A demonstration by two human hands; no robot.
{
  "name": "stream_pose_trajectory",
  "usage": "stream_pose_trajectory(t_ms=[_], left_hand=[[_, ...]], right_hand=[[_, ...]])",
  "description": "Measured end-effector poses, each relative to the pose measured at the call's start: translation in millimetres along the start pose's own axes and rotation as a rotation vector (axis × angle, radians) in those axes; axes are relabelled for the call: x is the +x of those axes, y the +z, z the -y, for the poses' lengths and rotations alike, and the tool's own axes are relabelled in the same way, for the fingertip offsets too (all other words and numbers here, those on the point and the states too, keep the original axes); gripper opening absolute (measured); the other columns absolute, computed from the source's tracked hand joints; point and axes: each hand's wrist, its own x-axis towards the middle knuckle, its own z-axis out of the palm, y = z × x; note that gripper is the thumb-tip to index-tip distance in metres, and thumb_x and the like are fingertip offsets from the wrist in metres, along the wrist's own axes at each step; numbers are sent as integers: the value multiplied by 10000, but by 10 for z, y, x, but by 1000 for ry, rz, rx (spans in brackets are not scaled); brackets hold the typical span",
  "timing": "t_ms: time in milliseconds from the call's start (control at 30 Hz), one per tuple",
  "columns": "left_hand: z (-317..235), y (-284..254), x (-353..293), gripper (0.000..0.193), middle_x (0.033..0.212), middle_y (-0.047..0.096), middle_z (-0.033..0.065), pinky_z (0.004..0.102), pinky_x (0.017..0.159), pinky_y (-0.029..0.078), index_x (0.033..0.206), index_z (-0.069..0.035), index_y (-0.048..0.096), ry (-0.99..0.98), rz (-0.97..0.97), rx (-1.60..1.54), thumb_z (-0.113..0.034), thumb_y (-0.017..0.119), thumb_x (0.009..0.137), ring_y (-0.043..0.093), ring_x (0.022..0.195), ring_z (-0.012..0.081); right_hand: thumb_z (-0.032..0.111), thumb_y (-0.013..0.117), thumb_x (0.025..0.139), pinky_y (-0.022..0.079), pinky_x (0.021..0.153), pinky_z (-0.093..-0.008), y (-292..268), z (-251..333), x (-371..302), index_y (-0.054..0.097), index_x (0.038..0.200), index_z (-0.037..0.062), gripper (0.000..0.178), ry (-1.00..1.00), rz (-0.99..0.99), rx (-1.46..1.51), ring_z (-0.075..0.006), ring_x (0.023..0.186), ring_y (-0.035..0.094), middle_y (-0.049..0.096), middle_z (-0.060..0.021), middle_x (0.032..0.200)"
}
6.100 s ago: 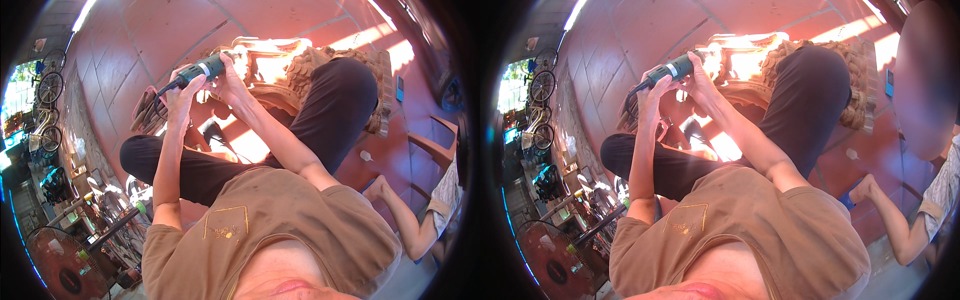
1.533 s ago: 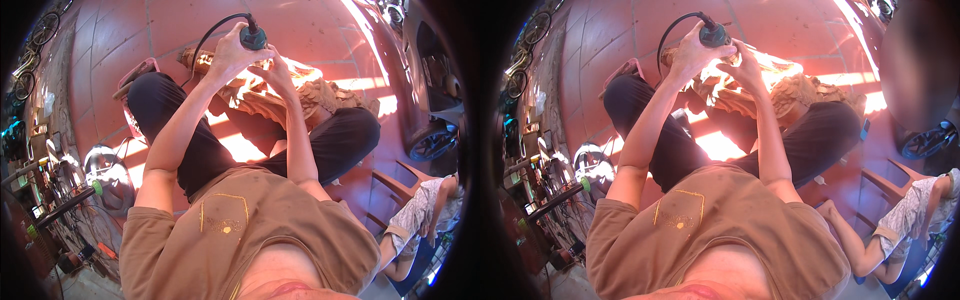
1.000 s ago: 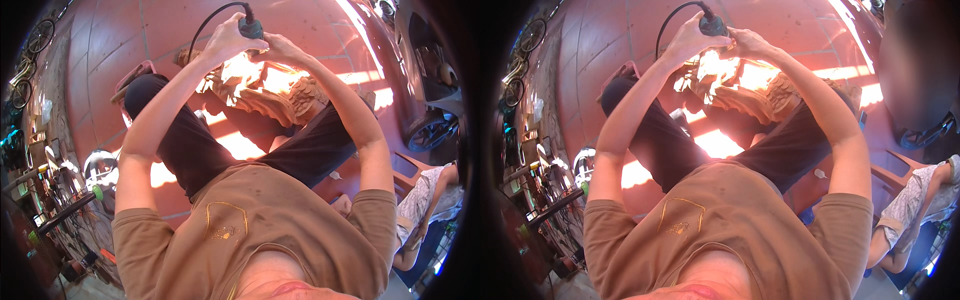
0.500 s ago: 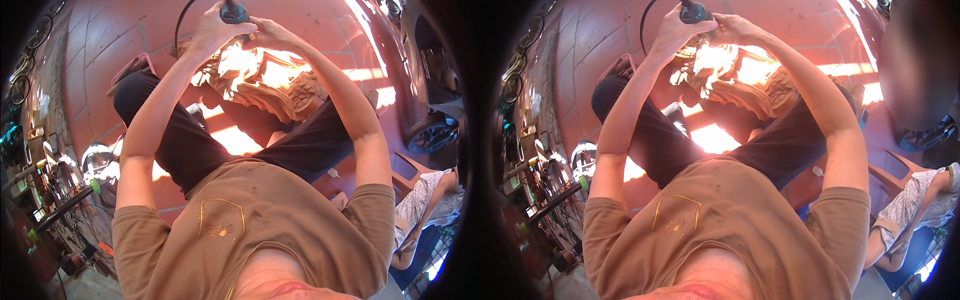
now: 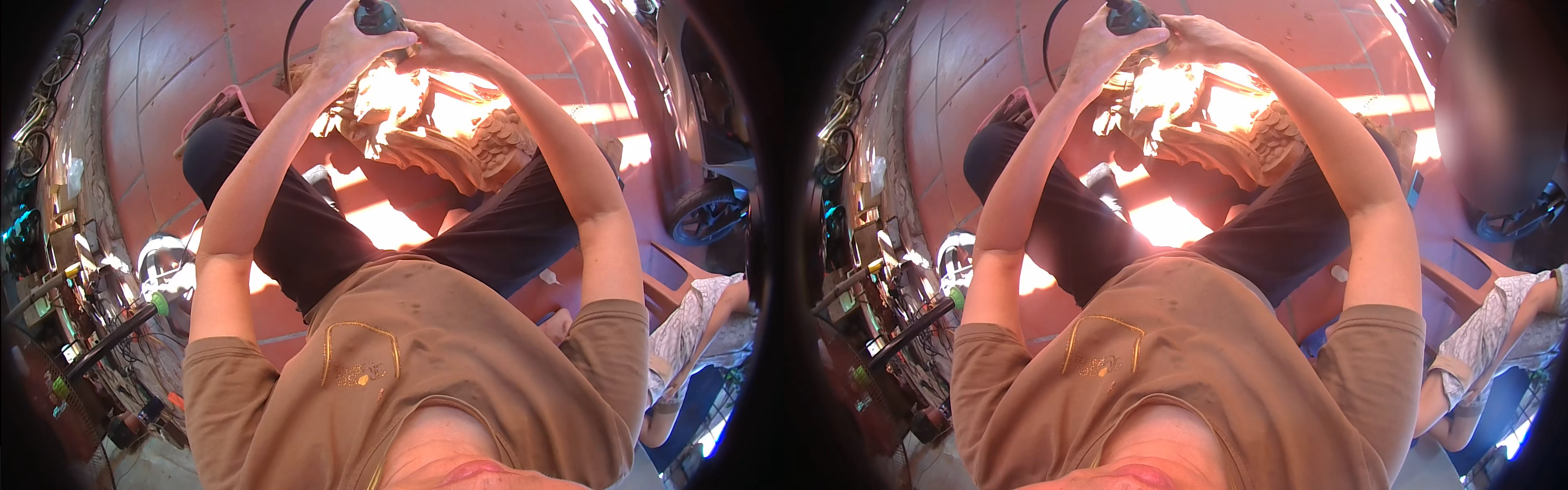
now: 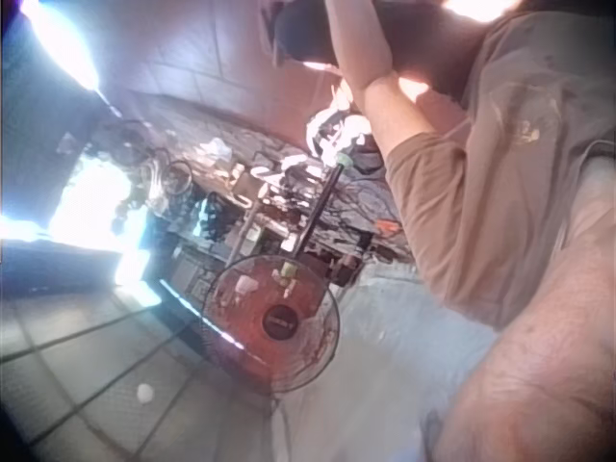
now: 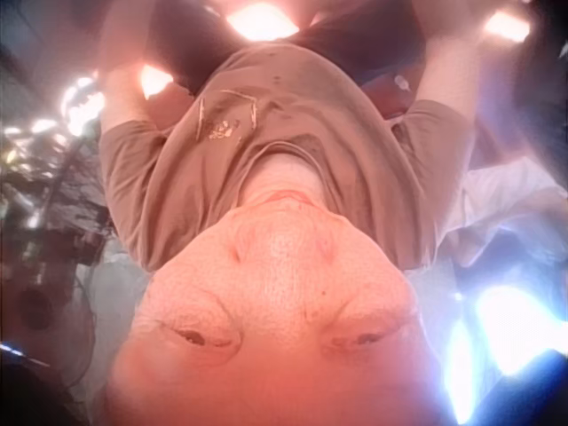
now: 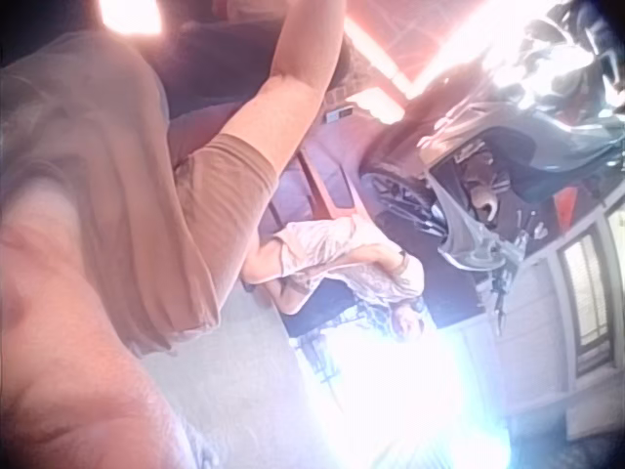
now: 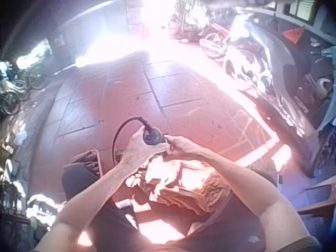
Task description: The person sits cross-legged on the floor and uses a handheld rotary tool to carve details into a large wooden sculpture. They hold the tool with both hands and carefully guide it along the surface of the wood, focusing on refining the intricate patterns.
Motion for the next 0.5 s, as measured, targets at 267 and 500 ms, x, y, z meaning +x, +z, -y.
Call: stream_pose_trajectory(t_ms=[267, 500], left_hand=[[-21, 2, -42, 511, 886, 699, 60, 304, 772, 545, 1050, -26, 628, -6, 8, -8, -252, 890, 674, 665, 808, 149], [48, 89, -100, 522, 895, 714, 77, 310, 769, 557, 1061, -16, 617, 29, 4, 19, -254, 884, 681, 688, 819, 160]], right_hand=[[337, 758, 685, 515, 869, -389, 16, -50, 20, 534, 1349, 187, 717, -34, -18, -30, -228, 952, 654, 677, -73, 995], [257, 771, 677, 510, 869, -386, 45, -48, -42, 537, 1316, 150, 689, 4, 8, -13, -223, 942, 656, 683, -76, 959]])
